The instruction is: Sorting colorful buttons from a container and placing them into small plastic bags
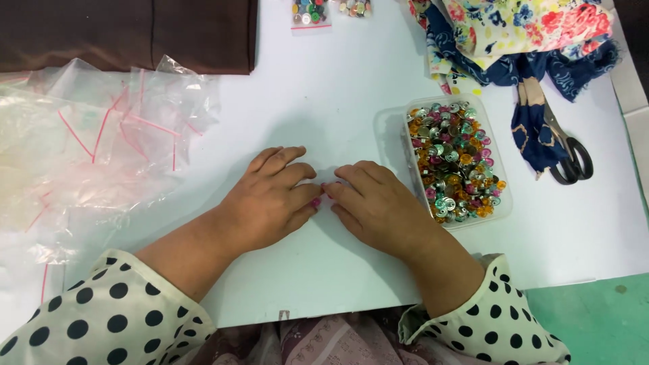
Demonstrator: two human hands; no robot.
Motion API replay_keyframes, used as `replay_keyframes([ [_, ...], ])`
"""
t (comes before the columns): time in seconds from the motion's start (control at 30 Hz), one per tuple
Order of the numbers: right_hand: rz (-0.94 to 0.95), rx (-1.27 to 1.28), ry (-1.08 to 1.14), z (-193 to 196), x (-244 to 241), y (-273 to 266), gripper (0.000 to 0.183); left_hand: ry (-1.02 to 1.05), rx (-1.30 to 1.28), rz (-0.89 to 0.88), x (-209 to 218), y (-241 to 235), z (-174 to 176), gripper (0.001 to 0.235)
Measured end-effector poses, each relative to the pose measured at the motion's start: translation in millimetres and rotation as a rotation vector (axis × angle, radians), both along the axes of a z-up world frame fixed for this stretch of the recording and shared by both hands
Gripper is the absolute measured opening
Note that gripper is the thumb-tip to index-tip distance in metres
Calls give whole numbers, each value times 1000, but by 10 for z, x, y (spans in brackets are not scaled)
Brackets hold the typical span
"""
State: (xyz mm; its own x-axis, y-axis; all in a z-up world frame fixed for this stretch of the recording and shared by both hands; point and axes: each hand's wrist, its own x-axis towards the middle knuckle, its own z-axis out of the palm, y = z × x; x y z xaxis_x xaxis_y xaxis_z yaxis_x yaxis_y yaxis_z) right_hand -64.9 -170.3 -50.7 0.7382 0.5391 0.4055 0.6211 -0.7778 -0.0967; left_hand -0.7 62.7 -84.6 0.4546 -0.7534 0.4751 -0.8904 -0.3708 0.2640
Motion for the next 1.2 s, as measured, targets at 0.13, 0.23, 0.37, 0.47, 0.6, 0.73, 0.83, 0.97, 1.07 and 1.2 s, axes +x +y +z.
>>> replay_keyframes([
  [0.13,26,20,39,36,-6,7,20,8,-5,11,-14,-21,82,24],
  [0.23,35,68,-42,96,-92,-20,21,15,-29,12,-50,-83,146,21],
  [0.37,82,143,-81,398,-139,-252,17,19,-53,3,-63,-212,305,18],
  [0.47,-23,201,-179,693,-80,-747,8,30,-37,-36,-65,-391,450,17],
  [0.6,-165,232,-167,782,0,-1500,9,0,-58,-81,3,-781,603,18],
  [0.73,-259,271,-150,640,32,-1866,16,29,-28,-74,192,-1262,551,15],
  [0.83,-319,247,-102,481,-2,-2027,20,38,-5,-54,303,-1593,471,15],
  [0.97,-353,240,-28,433,-14,-2127,25,68,30,-11,400,-1914,396,18],
  [1.07,-359,254,20,301,11,-2262,17,55,72,9,419,-2006,386,23],
  [1.2,-345,246,83,384,-20,-2212,15,61,96,23,478,-2064,388,27],
])
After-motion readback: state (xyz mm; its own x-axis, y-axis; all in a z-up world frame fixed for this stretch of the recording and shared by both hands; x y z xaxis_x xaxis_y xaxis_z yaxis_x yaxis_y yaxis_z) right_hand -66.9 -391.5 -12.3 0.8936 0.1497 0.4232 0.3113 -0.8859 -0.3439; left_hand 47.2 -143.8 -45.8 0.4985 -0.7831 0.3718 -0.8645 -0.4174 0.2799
